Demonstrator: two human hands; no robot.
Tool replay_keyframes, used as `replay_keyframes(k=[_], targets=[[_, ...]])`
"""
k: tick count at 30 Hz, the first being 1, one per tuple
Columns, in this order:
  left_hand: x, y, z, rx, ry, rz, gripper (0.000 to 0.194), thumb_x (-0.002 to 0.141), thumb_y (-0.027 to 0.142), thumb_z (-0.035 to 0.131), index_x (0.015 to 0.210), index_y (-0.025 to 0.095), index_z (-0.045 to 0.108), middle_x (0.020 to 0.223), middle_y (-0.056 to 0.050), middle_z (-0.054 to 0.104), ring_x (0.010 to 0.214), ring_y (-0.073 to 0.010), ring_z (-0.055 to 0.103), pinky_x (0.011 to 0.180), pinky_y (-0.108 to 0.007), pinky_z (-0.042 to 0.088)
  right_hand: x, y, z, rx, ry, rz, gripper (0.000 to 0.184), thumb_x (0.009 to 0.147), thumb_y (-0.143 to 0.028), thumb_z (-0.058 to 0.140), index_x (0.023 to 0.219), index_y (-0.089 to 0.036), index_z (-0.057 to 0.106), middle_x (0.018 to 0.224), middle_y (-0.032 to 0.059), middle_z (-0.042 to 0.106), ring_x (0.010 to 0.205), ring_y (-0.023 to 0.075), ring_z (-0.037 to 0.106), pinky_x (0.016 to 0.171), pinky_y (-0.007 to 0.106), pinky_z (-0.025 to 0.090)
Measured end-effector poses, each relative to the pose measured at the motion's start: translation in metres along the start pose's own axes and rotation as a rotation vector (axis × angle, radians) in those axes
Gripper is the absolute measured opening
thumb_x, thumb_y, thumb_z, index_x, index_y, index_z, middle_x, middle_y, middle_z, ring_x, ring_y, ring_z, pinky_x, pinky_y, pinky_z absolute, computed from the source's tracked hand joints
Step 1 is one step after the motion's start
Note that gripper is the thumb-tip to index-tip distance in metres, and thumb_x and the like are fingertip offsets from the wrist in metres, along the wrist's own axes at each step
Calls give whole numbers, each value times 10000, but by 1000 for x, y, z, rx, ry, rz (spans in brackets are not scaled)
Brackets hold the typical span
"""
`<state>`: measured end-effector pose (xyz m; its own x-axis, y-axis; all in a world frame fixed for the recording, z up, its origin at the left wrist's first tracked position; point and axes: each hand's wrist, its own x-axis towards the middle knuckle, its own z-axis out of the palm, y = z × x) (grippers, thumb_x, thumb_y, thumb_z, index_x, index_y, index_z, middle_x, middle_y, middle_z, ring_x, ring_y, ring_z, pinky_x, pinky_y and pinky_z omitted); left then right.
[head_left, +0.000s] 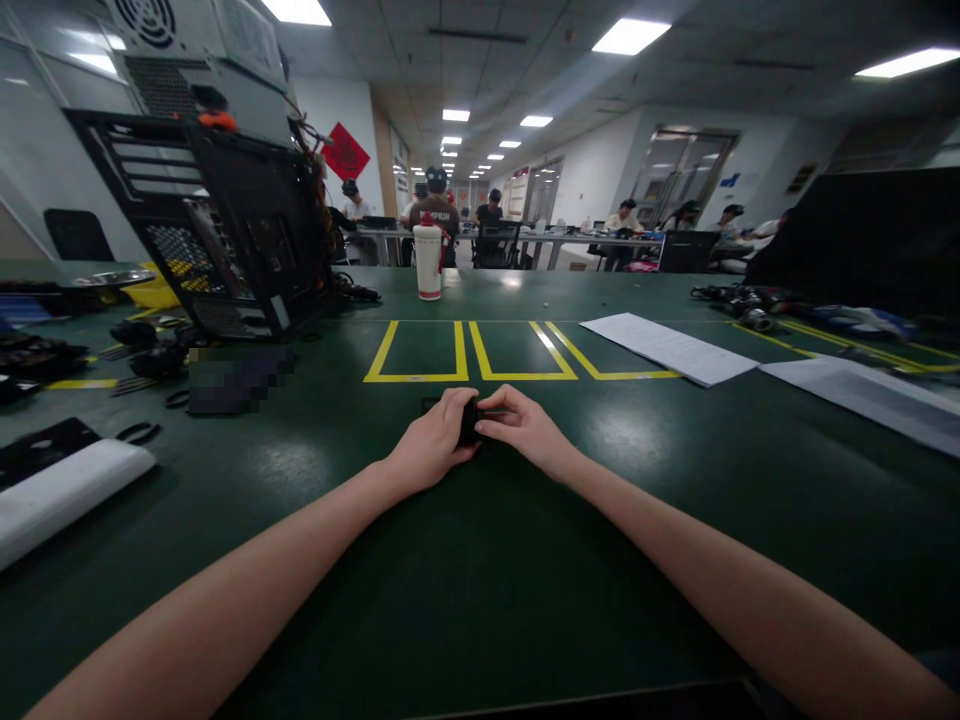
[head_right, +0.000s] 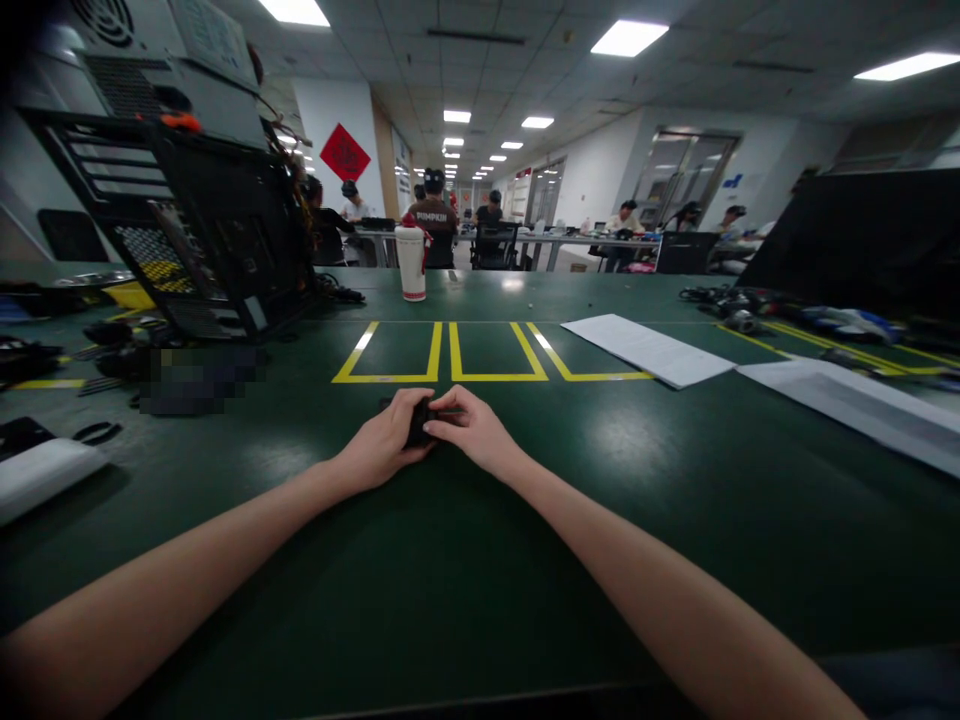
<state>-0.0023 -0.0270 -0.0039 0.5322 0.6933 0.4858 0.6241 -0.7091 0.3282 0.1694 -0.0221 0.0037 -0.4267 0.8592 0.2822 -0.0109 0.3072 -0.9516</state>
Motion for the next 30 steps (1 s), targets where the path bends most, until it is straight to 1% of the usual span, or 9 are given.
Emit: replay_keyframes(k=[4,7,11,17,20,23,26,28,30], targets=[[0,0,0,-8,0,-1,626,694,185,583,1200,232,217,1174,-86,378,1004,-242,494,779,-417,459,1,-1,-2,-39,30,51,317,654,-241,640,936,-193,504,961,18,545,925,150,553,902,378,411],[0,1,-1,-12,-9,-12,620,695,183,575,1198,239,217,1181,-81,376,1006,-243,493,778,-417,459,0,-1,-4,-13,-28,95,345,662,-233,634,975,-190,496,1027,36,536,979,169,541,919,396,398],[0,2,-3,-6,-25,-18,653,674,163,586,1204,237,212,1194,-81,371,1030,-249,476,795,-420,454,-2,0,-5,-3,-69,51,355,635,-187,658,944,-215,484,1029,9,514,999,161,527,913,375,412],[0,2,-3,-9,-14,-15,619,705,188,572,1208,236,215,1185,-83,380,1012,-241,494,777,-417,465,1,2,-1,-16,8,13,235,662,-255,636,845,-200,500,887,-8,538,904,151,558,862,363,441],[0,2,-1,2,-3,-14,624,694,178,581,1201,229,222,1185,-85,378,1014,-241,491,789,-415,459,1,0,-1,-40,29,39,281,664,-246,634,908,-199,503,933,8,539,921,154,553,885,370,424],[0,2,0,21,-3,-8,635,681,162,589,1202,204,228,1186,-92,374,1026,-243,477,820,-406,445,1,-1,-3,-28,3,81,319,667,-238,630,954,-190,499,982,29,539,954,164,544,907,388,405],[0,1,-1,21,-15,-5,649,673,145,591,1206,197,226,1190,-92,371,1031,-244,471,825,-402,443,-1,0,-4,-8,-43,38,328,638,-198,654,926,-195,497,971,10,533,961,155,536,920,379,398],[0,1,-1,14,-17,-5,650,674,148,590,1207,210,223,1194,-89,369,1037,-248,469,811,-414,448,-2,1,-4,-2,-44,7,334,621,-177,666,904,-203,492,964,-4,520,960,144,530,919,359,404],[0,0,0,4,-9,-4,637,687,171,584,1208,224,220,1192,-88,373,1036,-250,473,796,-426,452,-2,2,-3,6,-27,8,288,641,-196,652,880,-204,491,950,-8,518,939,140,539,889,347,429]])
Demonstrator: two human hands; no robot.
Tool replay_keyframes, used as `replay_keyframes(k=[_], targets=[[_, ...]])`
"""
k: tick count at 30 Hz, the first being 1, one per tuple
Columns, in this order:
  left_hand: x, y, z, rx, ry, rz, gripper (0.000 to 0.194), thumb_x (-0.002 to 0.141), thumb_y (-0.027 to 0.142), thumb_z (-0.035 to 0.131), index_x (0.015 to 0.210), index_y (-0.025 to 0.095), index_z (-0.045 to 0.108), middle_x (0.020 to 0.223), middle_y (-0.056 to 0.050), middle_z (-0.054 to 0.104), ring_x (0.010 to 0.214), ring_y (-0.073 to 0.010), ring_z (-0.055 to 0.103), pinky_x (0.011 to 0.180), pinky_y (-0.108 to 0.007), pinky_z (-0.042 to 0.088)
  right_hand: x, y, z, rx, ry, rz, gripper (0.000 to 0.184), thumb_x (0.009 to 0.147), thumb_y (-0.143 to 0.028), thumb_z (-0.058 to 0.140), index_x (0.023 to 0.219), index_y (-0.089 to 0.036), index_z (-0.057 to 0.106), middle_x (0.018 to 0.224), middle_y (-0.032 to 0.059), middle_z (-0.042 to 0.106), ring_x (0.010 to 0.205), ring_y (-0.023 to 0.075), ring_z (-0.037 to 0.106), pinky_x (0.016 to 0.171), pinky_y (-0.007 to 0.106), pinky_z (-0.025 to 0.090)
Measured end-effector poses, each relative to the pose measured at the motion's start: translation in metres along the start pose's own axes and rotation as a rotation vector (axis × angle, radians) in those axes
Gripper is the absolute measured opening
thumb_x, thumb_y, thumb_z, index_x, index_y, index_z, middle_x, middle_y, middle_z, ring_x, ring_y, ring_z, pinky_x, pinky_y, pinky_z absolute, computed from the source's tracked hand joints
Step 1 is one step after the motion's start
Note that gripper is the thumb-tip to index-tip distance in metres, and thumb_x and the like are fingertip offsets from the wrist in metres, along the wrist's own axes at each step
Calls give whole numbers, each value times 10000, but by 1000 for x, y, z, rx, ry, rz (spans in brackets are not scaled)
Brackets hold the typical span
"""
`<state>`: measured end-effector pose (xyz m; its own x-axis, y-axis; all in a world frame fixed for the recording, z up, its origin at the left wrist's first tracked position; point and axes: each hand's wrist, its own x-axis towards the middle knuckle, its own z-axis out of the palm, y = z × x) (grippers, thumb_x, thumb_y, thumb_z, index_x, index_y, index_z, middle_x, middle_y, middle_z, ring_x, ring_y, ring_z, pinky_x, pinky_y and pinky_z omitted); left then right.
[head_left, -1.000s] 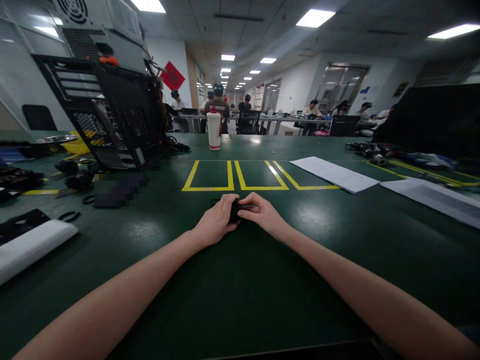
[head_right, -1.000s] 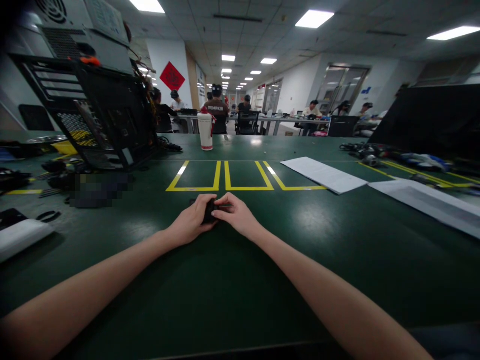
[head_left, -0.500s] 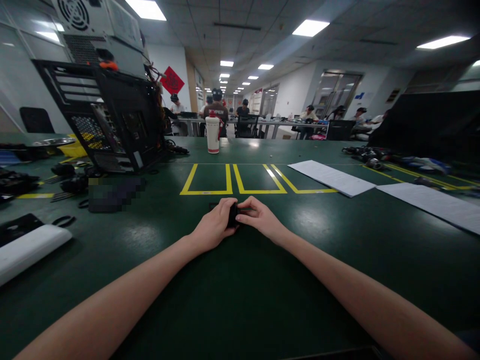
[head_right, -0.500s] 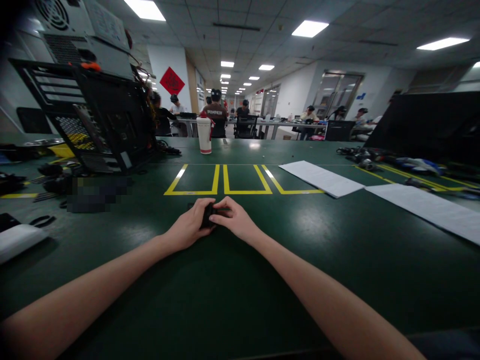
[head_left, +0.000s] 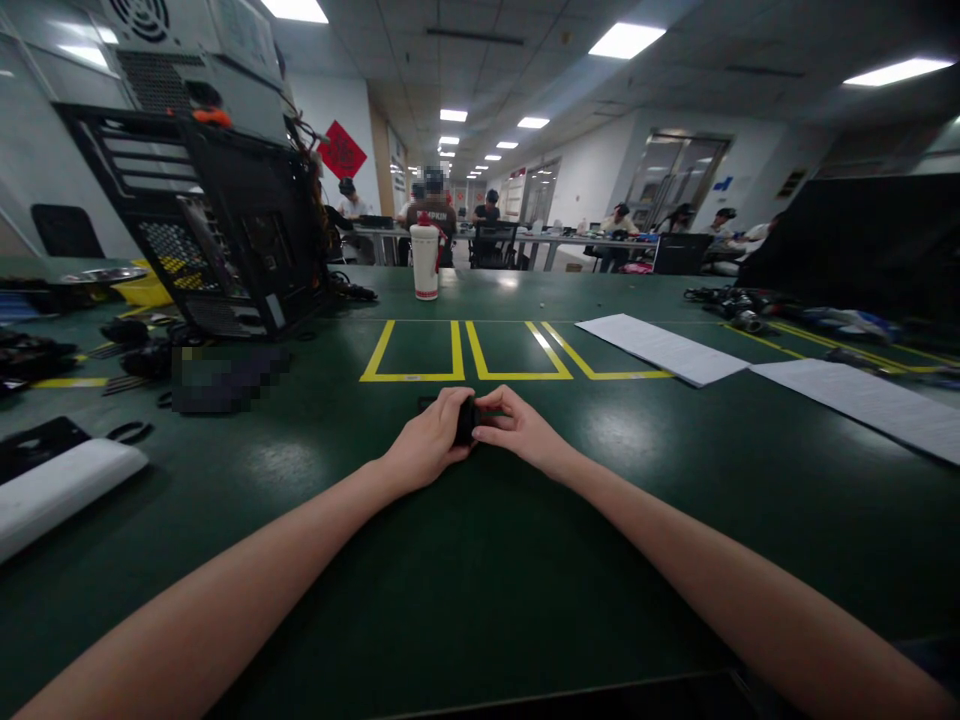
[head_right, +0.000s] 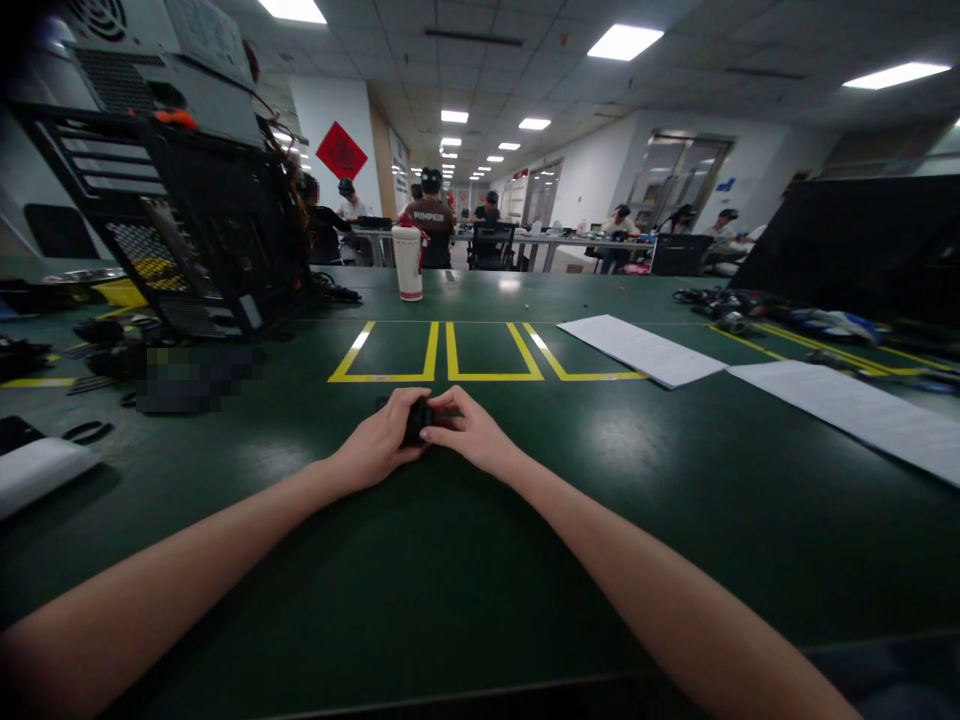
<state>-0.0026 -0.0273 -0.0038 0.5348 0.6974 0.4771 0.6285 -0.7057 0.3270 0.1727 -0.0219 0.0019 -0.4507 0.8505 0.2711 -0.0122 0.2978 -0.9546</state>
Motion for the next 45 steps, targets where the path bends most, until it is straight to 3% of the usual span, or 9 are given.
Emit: replay_keyframes(k=[4,10,14,20,26,32,37,45], targets=[[0,0,1,-10,12,10,620,704,206,580,1208,227,218,1182,-90,382,1031,-246,479,792,-429,451,2,0,3,8,36,7,206,680,-241,617,841,-202,494,879,-12,535,859,139,570,817,342,465],[-1,0,0,-15,11,3,628,694,196,586,1203,233,219,1183,-86,378,1018,-245,488,780,-425,457,1,-2,1,-9,16,91,301,678,-238,618,951,-196,498,992,24,547,955,160,548,887,371,423],[-1,0,-1,-9,4,9,653,674,165,590,1205,231,216,1187,-87,371,1030,-250,477,791,-425,451,0,0,0,-28,-4,39,358,616,-192,672,923,-208,490,1000,7,533,966,156,539,897,367,420],[0,1,-1,14,1,2,618,695,183,578,1201,206,223,1169,-92,383,1005,-237,488,780,-406,460,0,-3,4,-4,43,12,200,685,-246,612,846,-199,503,871,-10,541,849,138,576,815,342,469],[-1,2,-1,-4,12,13,613,700,183,567,1200,227,215,1170,-86,383,1014,-243,487,792,-425,453,0,-5,2,-40,40,91,309,687,-263,611,966,-195,497,984,33,553,935,163,558,879,382,433],[-1,1,0,2,8,7,639,688,175,577,1208,233,211,1185,-89,375,1024,-256,479,783,-428,456,-2,-7,1,-41,-1,16,315,635,-202,655,908,-205,498,982,6,534,961,151,535,907,373,418],[0,0,1,-4,16,7,613,704,195,574,1205,217,220,1176,-91,384,1013,-244,486,790,-418,454,-1,-3,2,1,31,17,228,672,-237,625,862,-200,505,909,-5,537,870,142,571,834,357,463],[-1,2,-1,3,0,-1,625,694,174,581,1204,224,223,1184,-86,377,1025,-249,481,799,-418,453,-1,-5,-1,-26,-1,81,317,665,-217,627,956,-197,500,1005,29,540,964,171,547,907,398,408]])
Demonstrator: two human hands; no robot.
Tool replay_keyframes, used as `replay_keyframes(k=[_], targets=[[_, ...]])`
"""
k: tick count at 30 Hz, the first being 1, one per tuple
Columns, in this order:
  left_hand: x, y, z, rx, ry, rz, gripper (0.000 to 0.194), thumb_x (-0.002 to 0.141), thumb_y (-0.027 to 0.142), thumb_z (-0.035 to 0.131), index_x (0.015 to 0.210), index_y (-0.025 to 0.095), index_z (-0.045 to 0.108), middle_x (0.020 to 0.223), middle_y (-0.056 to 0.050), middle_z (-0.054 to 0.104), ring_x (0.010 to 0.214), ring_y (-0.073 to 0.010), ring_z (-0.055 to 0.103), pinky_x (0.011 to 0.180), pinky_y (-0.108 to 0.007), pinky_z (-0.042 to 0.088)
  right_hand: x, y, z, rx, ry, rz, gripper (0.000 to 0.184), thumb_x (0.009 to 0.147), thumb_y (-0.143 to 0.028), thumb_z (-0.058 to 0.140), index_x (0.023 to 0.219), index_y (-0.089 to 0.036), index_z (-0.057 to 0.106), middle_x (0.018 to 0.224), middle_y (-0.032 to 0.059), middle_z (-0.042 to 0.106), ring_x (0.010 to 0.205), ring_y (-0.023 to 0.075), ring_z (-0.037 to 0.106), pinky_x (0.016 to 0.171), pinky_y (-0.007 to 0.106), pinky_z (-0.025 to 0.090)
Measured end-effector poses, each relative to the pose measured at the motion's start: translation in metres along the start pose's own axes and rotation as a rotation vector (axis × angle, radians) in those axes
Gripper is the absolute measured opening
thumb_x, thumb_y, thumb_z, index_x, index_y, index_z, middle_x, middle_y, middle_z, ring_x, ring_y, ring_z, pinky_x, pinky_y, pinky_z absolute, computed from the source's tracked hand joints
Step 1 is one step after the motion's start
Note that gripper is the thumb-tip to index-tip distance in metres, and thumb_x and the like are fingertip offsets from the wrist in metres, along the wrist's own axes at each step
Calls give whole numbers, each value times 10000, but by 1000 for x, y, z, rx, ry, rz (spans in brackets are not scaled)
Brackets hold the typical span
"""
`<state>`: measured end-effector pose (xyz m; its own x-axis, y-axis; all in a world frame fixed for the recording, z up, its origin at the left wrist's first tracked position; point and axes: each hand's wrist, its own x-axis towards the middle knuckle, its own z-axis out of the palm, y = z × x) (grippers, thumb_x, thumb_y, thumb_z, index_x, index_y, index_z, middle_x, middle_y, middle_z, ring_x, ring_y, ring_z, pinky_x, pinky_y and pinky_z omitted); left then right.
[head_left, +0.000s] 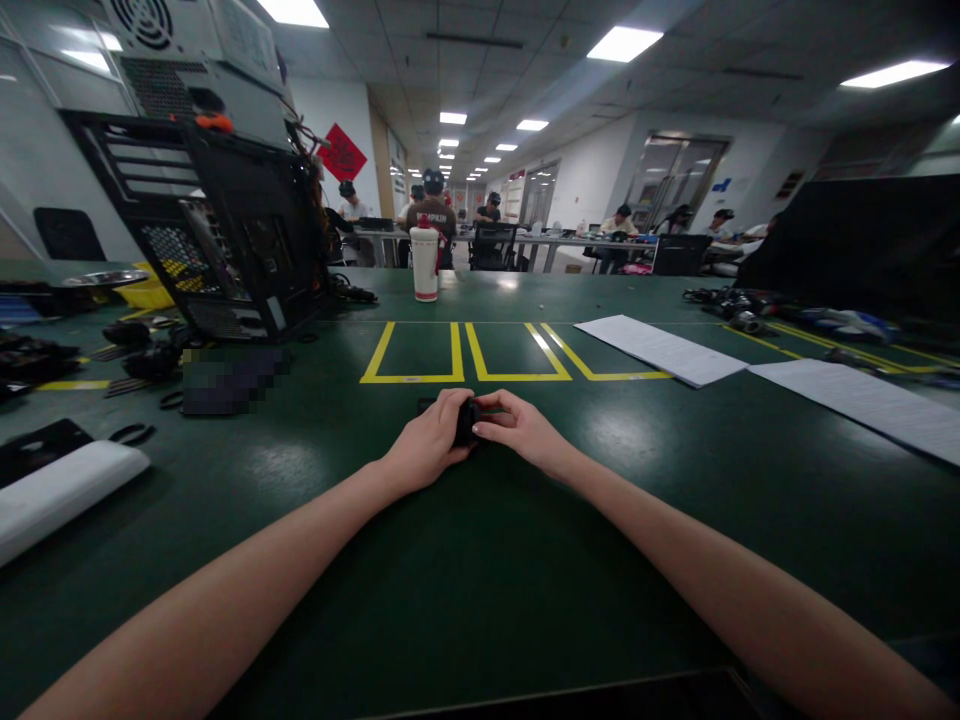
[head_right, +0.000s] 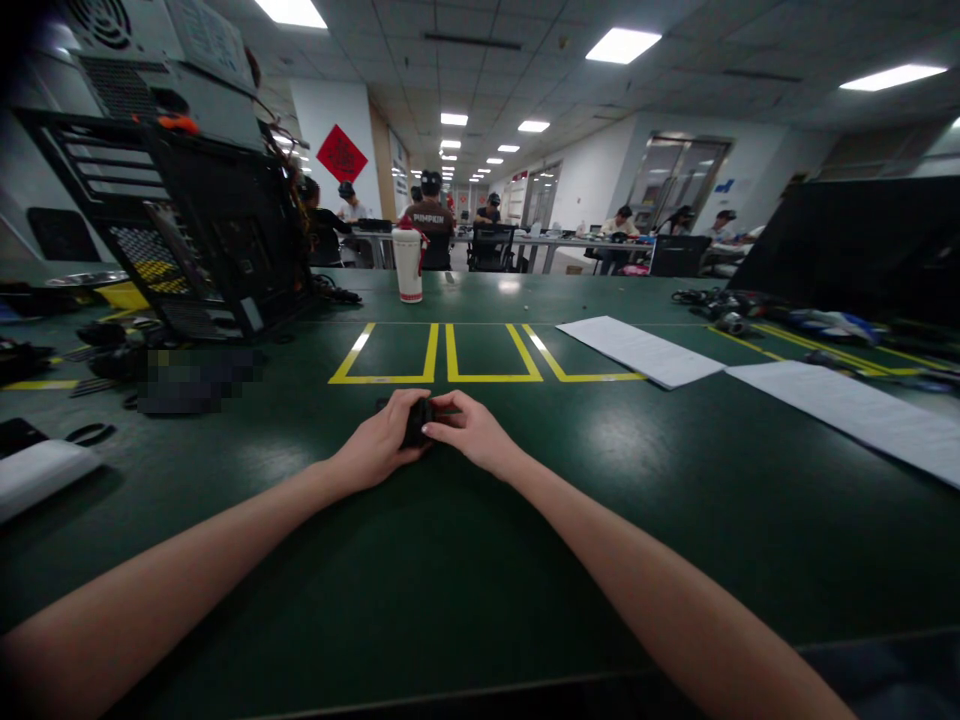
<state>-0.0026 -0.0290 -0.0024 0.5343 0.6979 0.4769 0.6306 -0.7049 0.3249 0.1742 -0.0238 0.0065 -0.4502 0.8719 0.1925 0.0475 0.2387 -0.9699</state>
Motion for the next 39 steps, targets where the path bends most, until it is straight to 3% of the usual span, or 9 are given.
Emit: replay_keyframes(k=[5,11,15,18,24,31,39], targets=[[1,0,0,17,-6,3,661,668,149,594,1206,214,215,1186,-89,369,1027,-249,474,806,-414,447,0,5,-1,20,-18,-78,357,611,-157,666,907,-207,473,994,1,503,976,146,524,916,367,412],[1,0,2,16,7,12,615,696,175,575,1201,201,225,1166,-89,379,1016,-242,477,810,-404,448,2,5,3,26,31,-83,231,667,-247,628,845,-196,489,906,-2,527,869,139,557,829,361,459],[2,1,1,5,15,21,591,702,166,564,1192,201,235,1164,-90,380,1022,-240,475,814,-406,445,2,3,4,23,56,-47,280,663,-221,631,905,-197,490,951,12,530,910,149,555,867,370,438],[1,1,1,-4,6,23,599,697,158,564,1195,205,233,1173,-91,375,1028,-240,472,823,-412,439,2,2,2,18,19,9,320,669,-215,625,956,-193,485,1011,33,529,975,173,540,906,401,410],[1,-1,1,0,-9,-1,651,671,150,585,1207,217,221,1194,-90,362,1037,-248,465,817,-419,440,-1,4,0,32,-39,-70,363,615,-153,665,915,-207,467,1001,6,498,973,153,533,921,386,410],[1,0,2,5,9,13,607,700,179,568,1201,205,227,1174,-89,373,1019,-237,474,814,-407,444,1,4,3,32,25,-79,220,680,-229,618,859,-202,493,931,-4,535,899,144,569,863,373,453],[2,1,1,16,-6,10,615,684,151,573,1195,191,232,1181,-91,366,1035,-239,460,840,-393,433,1,5,0,-2,-2,-37,384,644,-179,646,994,-200,490,1044,34,529,995,171,536,924,392,404]])
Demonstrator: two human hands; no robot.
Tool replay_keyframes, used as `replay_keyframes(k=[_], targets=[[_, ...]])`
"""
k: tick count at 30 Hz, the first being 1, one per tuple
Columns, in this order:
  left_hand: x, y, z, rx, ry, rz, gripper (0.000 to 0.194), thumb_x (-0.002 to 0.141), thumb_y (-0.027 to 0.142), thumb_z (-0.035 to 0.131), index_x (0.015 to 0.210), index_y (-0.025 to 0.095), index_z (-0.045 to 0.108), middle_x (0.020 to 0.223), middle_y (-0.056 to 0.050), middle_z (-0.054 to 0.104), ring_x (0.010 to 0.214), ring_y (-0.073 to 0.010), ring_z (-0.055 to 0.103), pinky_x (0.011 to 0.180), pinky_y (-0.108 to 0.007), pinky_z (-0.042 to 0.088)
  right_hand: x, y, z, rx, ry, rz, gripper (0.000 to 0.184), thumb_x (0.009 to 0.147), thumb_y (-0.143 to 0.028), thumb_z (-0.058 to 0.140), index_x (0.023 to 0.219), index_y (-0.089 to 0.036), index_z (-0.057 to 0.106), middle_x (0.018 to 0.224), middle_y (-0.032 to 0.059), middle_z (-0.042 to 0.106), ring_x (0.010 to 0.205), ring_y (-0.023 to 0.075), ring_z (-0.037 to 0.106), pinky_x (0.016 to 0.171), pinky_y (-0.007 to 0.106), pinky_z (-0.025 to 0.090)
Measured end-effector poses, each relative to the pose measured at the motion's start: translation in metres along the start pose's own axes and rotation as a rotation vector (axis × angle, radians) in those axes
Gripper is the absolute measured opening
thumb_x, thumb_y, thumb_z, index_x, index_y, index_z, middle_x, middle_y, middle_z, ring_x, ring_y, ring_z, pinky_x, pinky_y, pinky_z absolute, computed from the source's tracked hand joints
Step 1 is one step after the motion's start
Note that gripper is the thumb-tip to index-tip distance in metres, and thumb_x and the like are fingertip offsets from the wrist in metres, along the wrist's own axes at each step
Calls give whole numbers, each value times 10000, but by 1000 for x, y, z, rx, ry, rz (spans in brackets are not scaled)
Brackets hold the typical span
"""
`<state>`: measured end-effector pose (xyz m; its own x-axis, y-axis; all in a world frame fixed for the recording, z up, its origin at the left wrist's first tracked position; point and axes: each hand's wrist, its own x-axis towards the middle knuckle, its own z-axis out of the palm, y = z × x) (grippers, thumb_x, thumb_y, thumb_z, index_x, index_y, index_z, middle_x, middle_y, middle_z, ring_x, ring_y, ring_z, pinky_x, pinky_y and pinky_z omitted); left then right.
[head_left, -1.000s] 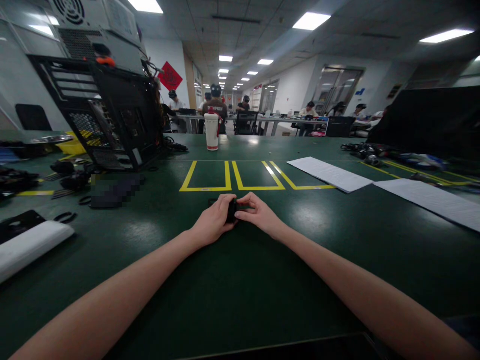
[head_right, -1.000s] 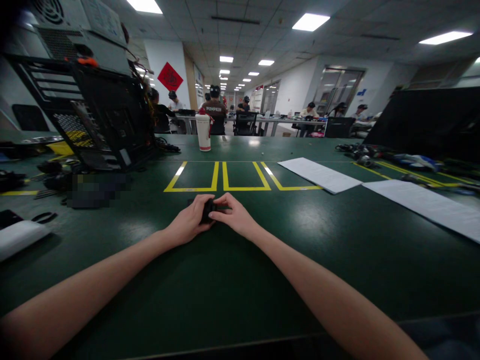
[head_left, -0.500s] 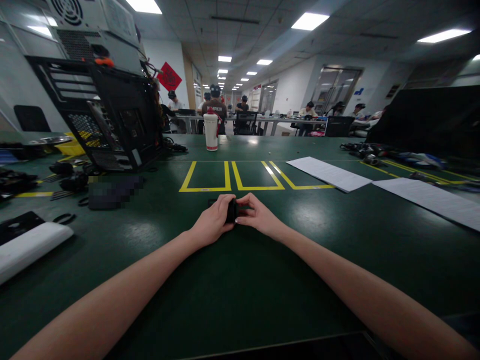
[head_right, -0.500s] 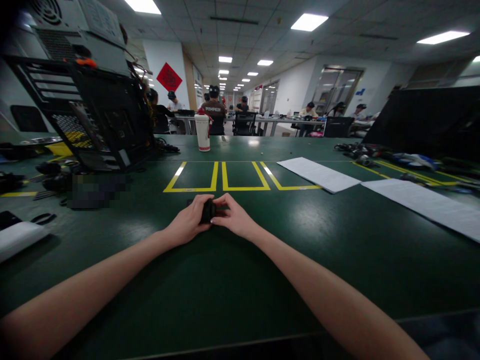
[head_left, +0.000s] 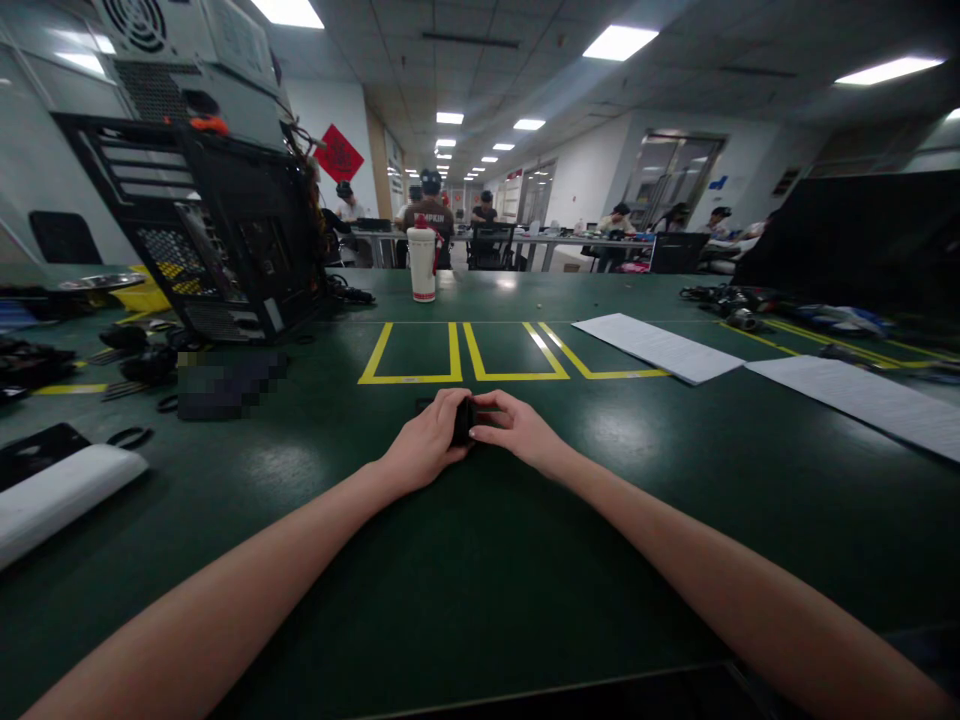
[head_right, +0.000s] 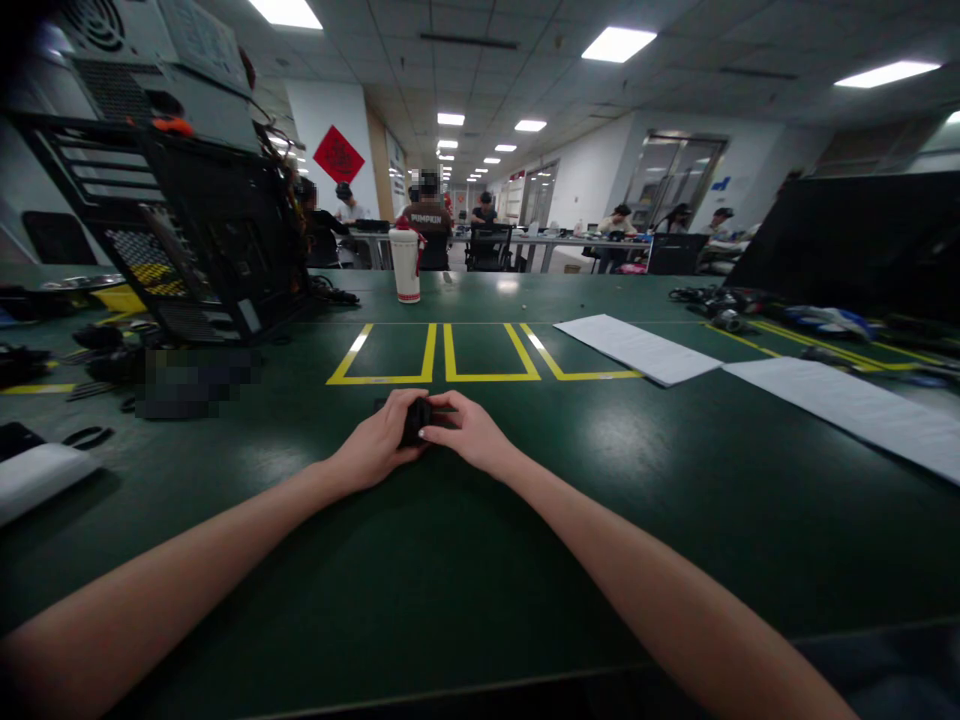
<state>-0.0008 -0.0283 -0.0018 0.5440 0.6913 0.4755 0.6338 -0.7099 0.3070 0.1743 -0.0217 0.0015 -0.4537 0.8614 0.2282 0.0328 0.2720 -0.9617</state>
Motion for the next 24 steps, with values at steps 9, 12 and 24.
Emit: replay_keyframes(k=[9,12,24], targets=[[0,1,-1,-8,3,0,588,710,191,556,1196,198,225,1165,-84,376,1004,-236,480,806,-394,451,0,-2,4,23,29,-34,250,680,-240,615,899,-202,502,945,2,533,903,149,565,846,370,461],[0,1,-1,-9,7,-2,586,707,185,558,1191,204,229,1165,-84,379,1007,-238,480,801,-399,452,0,-3,4,16,43,-34,286,676,-220,619,936,-198,502,970,10,537,946,153,553,890,371,433],[-1,2,-2,-24,-2,-6,611,702,176,565,1203,222,218,1180,-79,371,1025,-241,479,808,-416,453,-1,-3,3,12,37,-16,258,669,-241,625,887,-203,493,959,1,528,902,144,553,855,371,459]])
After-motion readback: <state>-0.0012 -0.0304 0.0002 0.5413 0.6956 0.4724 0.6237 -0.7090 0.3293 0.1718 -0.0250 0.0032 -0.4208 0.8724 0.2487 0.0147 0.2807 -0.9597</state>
